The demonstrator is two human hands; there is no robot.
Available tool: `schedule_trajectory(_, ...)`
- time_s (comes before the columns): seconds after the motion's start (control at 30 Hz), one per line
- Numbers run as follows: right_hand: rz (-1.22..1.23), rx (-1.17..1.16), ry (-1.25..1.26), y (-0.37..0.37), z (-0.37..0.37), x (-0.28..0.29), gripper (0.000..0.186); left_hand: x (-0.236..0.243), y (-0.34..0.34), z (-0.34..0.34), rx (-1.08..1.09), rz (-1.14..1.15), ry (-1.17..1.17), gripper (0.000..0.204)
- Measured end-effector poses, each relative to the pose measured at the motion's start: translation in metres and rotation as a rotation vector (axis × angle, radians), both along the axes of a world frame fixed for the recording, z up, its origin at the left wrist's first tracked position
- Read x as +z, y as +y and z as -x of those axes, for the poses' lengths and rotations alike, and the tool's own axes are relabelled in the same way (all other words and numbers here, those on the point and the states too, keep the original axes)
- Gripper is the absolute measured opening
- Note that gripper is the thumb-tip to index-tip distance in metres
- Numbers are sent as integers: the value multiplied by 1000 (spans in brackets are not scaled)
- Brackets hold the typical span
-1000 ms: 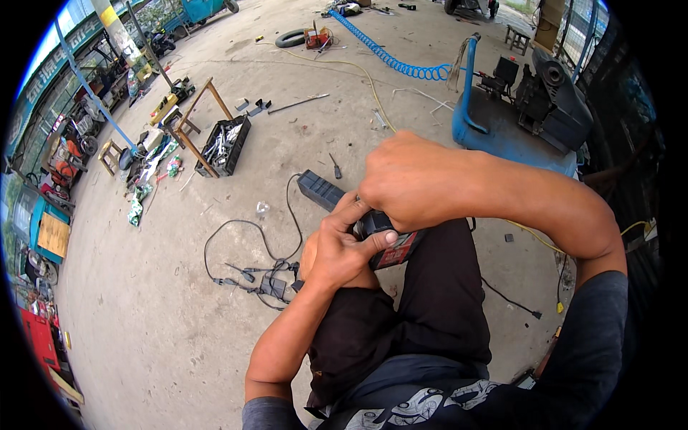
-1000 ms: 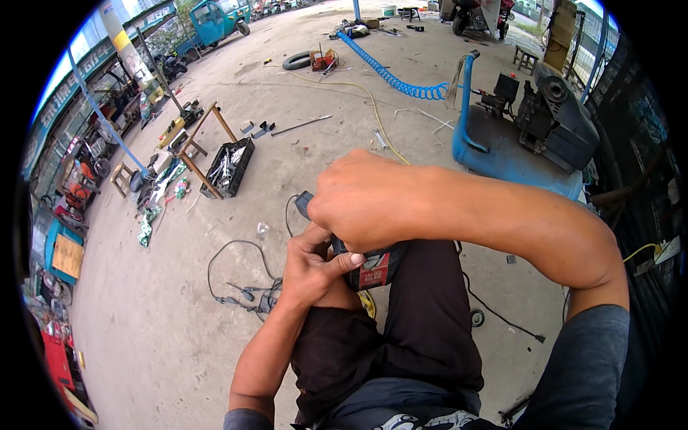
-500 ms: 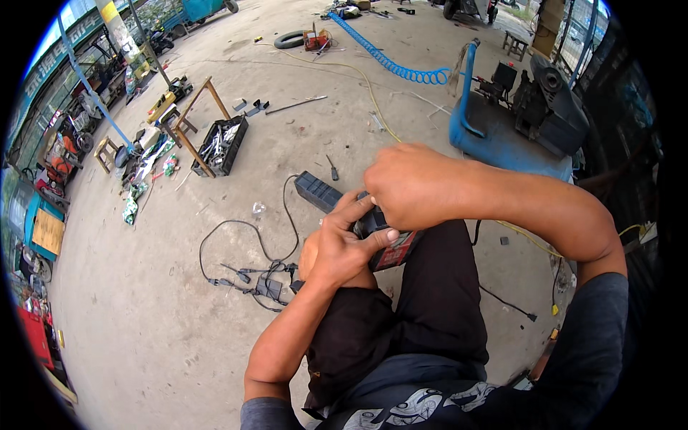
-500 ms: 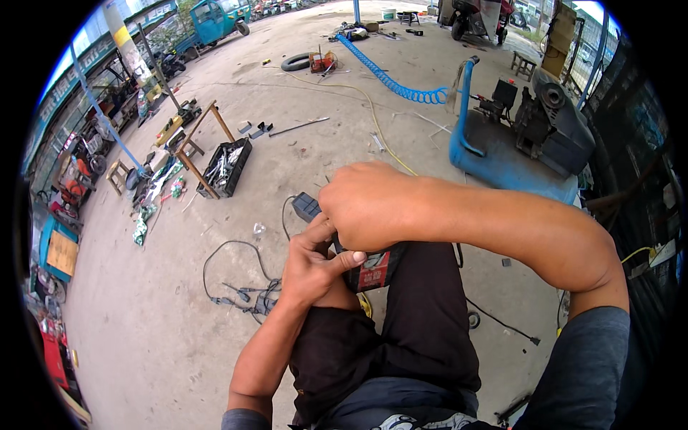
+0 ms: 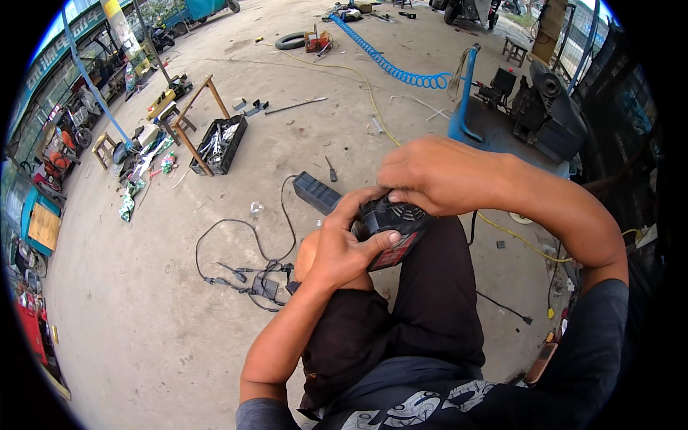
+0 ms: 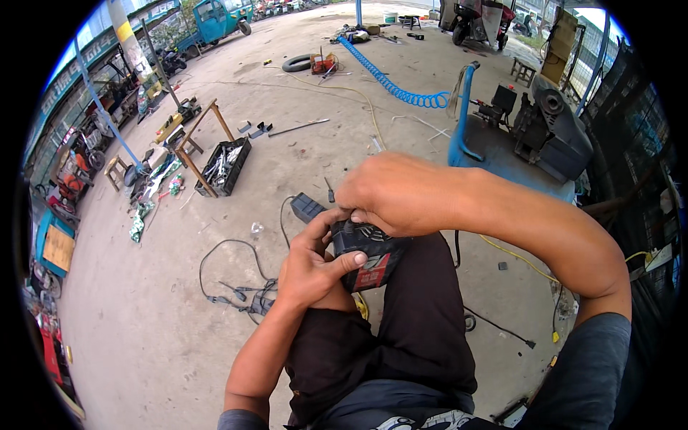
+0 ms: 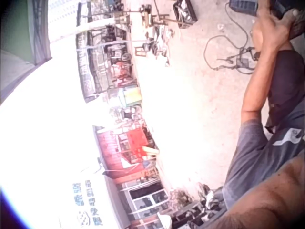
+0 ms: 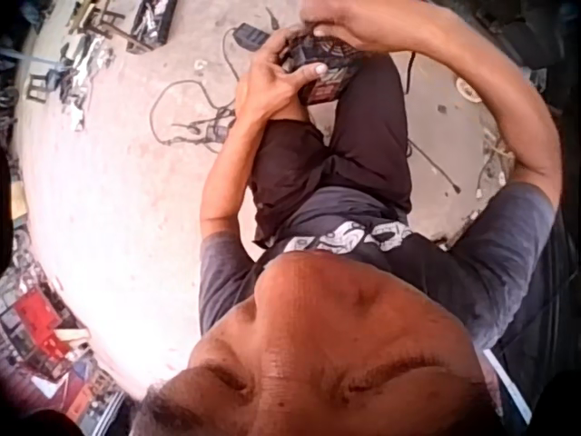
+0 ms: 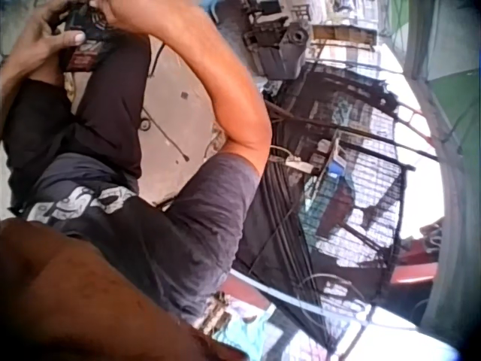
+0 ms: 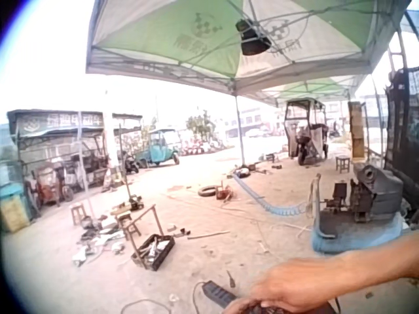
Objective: The person sits on the floor and uses a screwdriver to remove screws from a black electronic device. They open the casing, inspect the internal components, and use a multimeter probe to test connections inside the device.
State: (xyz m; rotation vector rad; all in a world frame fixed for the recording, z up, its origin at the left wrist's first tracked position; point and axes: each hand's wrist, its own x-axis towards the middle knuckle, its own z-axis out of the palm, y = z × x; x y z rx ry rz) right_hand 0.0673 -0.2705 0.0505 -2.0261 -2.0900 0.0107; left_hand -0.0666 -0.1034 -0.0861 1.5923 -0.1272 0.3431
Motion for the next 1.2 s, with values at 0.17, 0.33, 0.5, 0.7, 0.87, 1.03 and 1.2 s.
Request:
schedule_trajectory(0.17, 2, 52, -234, 0, 1, -2, 12, -1, -2, 1, 8, 29, -13, 63)
schedule_trajectory(0.33, 161, -5, -352, 9, 17, 8, 14, -6, -3, -1, 36, -36, -134, 63)
schedule_trajectory(0.5, 158, -55, -303, 13, 18, 0, 18, -2, -4, -1, 36, -69, -132, 65)
schedule_trajectory(0.7, 182, -183, -220, 16, 24, -3, 20, 1, -3, -1, 42, -89, -112, 63)
schedule_trajectory(0.87, 266, -277, -144, 22, 34, 7, 21, 5, -4, 1, 54, -138, -111, 62)
schedule_trajectory(1.03, 329, -369, 13, 27, 29, 0, 25, 7, -7, 2, 59, -69, -102, 58)
schedule_trajectory(1.2, 342, -393, 94, 21, 21, 2, 28, 3, -4, 0, 43, -60, -104, 57)
